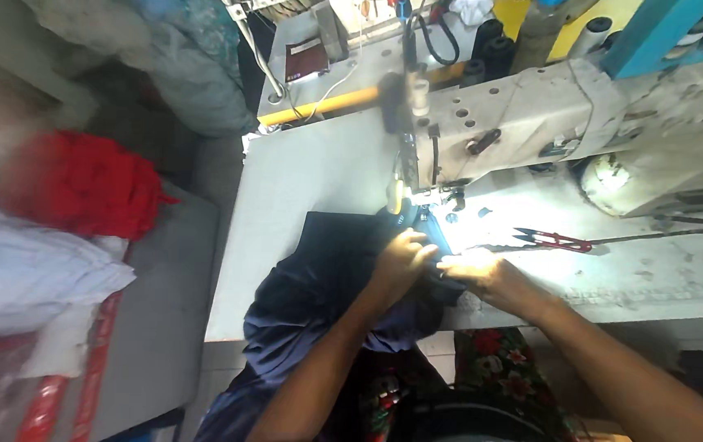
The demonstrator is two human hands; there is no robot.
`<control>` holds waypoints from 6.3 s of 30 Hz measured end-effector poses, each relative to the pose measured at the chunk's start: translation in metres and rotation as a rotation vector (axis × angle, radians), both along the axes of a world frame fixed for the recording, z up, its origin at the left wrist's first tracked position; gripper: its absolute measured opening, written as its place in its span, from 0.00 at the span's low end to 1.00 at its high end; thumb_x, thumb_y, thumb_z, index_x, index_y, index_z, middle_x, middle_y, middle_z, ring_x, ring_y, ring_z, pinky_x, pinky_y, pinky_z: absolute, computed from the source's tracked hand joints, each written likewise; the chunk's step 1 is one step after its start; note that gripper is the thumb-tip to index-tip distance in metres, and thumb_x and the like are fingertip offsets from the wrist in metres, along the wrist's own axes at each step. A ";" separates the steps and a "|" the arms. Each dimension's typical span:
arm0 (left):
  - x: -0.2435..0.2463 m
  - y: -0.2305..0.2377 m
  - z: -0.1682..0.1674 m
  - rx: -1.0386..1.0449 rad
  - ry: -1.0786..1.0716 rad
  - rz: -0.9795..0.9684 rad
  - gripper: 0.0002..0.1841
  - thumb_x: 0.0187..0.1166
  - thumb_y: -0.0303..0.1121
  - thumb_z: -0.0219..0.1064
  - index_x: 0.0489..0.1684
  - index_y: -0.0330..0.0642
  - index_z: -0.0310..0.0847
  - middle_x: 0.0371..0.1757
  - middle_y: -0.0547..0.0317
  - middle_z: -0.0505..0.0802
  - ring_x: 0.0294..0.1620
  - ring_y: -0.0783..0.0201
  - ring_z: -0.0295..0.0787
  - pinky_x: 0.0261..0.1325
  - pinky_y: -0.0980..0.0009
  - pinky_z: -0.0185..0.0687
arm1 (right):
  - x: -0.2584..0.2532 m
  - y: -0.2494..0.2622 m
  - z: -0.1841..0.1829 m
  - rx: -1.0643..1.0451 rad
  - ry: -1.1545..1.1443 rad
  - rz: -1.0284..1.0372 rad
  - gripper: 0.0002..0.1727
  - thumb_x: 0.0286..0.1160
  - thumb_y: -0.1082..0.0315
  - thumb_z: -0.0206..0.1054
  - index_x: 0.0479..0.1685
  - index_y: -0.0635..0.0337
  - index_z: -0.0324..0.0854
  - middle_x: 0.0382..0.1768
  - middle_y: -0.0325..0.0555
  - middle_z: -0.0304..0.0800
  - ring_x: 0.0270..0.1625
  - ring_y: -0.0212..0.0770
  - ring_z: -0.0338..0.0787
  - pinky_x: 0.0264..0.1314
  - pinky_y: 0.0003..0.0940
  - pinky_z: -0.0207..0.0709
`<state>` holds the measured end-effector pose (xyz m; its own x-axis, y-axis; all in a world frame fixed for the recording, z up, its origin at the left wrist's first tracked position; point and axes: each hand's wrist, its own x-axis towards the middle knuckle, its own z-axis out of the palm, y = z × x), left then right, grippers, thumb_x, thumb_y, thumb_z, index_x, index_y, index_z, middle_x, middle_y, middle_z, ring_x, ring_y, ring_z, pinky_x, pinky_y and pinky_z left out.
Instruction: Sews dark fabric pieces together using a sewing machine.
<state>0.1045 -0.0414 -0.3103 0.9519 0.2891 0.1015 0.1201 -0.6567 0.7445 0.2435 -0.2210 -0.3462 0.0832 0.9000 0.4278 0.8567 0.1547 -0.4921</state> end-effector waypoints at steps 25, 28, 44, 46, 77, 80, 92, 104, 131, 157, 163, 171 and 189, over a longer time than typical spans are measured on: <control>0.000 0.026 -0.038 0.287 -0.071 -0.054 0.16 0.78 0.24 0.63 0.59 0.42 0.92 0.70 0.50 0.91 0.78 0.44 0.80 0.78 0.45 0.72 | -0.027 0.006 -0.002 -0.008 -0.078 -0.234 0.14 0.80 0.72 0.59 0.44 0.56 0.94 0.46 0.44 0.99 0.47 0.44 0.97 0.53 0.45 0.83; 0.001 0.028 -0.037 0.298 -0.071 -0.057 0.16 0.78 0.25 0.62 0.58 0.43 0.92 0.70 0.51 0.91 0.78 0.45 0.80 0.78 0.46 0.72 | -0.027 0.008 -0.002 -0.017 -0.079 -0.230 0.14 0.79 0.73 0.60 0.44 0.56 0.94 0.45 0.45 0.99 0.45 0.45 0.97 0.52 0.45 0.83; 0.012 0.044 -0.034 0.291 -0.077 -0.069 0.14 0.79 0.24 0.60 0.53 0.38 0.91 0.69 0.48 0.91 0.78 0.45 0.80 0.79 0.47 0.71 | -0.021 0.021 -0.004 0.020 -0.087 -0.248 0.13 0.77 0.74 0.61 0.42 0.58 0.94 0.40 0.46 0.97 0.42 0.46 0.94 0.47 0.44 0.81; 0.013 0.047 -0.034 0.297 -0.074 -0.064 0.14 0.80 0.25 0.59 0.52 0.37 0.91 0.69 0.48 0.91 0.78 0.45 0.81 0.79 0.48 0.71 | -0.020 0.023 -0.005 0.024 -0.078 -0.254 0.13 0.77 0.74 0.62 0.42 0.58 0.94 0.42 0.46 0.97 0.44 0.47 0.95 0.48 0.45 0.83; 0.036 0.046 -0.038 0.418 -0.031 0.125 0.20 0.82 0.32 0.57 0.68 0.45 0.88 0.69 0.49 0.90 0.66 0.45 0.85 0.62 0.47 0.75 | -0.019 0.027 -0.011 -0.029 -0.112 -0.350 0.15 0.75 0.65 0.63 0.42 0.62 0.96 0.35 0.51 0.98 0.40 0.47 0.96 0.50 0.44 0.85; 0.038 0.047 -0.035 0.403 0.025 0.109 0.20 0.83 0.33 0.56 0.68 0.45 0.88 0.72 0.47 0.87 0.67 0.44 0.83 0.63 0.46 0.74 | -0.021 0.027 -0.008 -0.045 -0.118 -0.354 0.14 0.74 0.65 0.64 0.35 0.62 0.95 0.30 0.51 0.96 0.37 0.47 0.95 0.47 0.44 0.85; 0.063 0.060 -0.013 0.368 0.270 0.073 0.21 0.88 0.37 0.54 0.73 0.42 0.83 0.70 0.43 0.84 0.72 0.43 0.77 0.67 0.48 0.72 | -0.021 0.027 -0.007 -0.050 -0.124 -0.351 0.15 0.75 0.63 0.64 0.29 0.62 0.93 0.28 0.50 0.95 0.36 0.45 0.94 0.47 0.42 0.83; -0.114 0.067 0.003 0.464 0.190 0.413 0.47 0.75 0.68 0.62 0.89 0.44 0.65 0.92 0.37 0.62 0.93 0.32 0.50 0.85 0.23 0.43 | -0.017 0.019 0.006 -0.114 0.045 -0.201 0.17 0.72 0.67 0.65 0.51 0.71 0.90 0.47 0.56 0.97 0.54 0.43 0.96 0.64 0.32 0.83; -0.015 0.032 0.018 0.484 -0.003 -0.478 0.13 0.80 0.42 0.69 0.54 0.48 0.94 0.66 0.55 0.93 0.81 0.46 0.78 0.82 0.35 0.63 | -0.041 -0.006 -0.001 -0.008 0.009 -0.081 0.12 0.80 0.65 0.64 0.38 0.56 0.94 0.45 0.46 0.98 0.53 0.45 0.96 0.55 0.45 0.84; -0.015 -0.001 0.010 0.730 0.289 0.013 0.15 0.79 0.37 0.71 0.26 0.33 0.90 0.38 0.40 0.89 0.42 0.39 0.90 0.34 0.49 0.85 | -0.064 -0.031 -0.005 0.060 -0.095 -0.212 0.14 0.82 0.68 0.59 0.42 0.49 0.94 0.48 0.39 1.00 0.55 0.39 0.97 0.53 0.39 0.83; -0.011 0.023 -0.001 0.737 0.127 -0.250 0.09 0.79 0.30 0.67 0.37 0.33 0.90 0.76 0.48 0.86 0.74 0.47 0.85 0.62 0.51 0.85 | -0.067 -0.030 -0.004 0.061 -0.127 -0.251 0.16 0.83 0.69 0.58 0.43 0.47 0.94 0.48 0.38 1.00 0.54 0.37 0.97 0.50 0.37 0.81; -0.013 0.029 -0.008 0.659 0.122 -0.187 0.16 0.82 0.38 0.67 0.61 0.43 0.90 0.67 0.44 0.91 0.66 0.45 0.90 0.62 0.47 0.84 | -0.072 -0.032 -0.001 0.032 -0.131 -0.294 0.16 0.82 0.71 0.57 0.44 0.47 0.93 0.48 0.38 1.00 0.54 0.38 0.97 0.51 0.38 0.81; 0.024 0.072 -0.008 0.509 0.279 -0.050 0.19 0.87 0.36 0.60 0.70 0.37 0.82 0.76 0.47 0.86 0.80 0.42 0.78 0.75 0.40 0.71 | -0.040 0.009 -0.006 0.062 -0.056 -0.280 0.13 0.78 0.70 0.62 0.43 0.53 0.96 0.47 0.41 1.00 0.54 0.43 0.97 0.49 0.44 0.83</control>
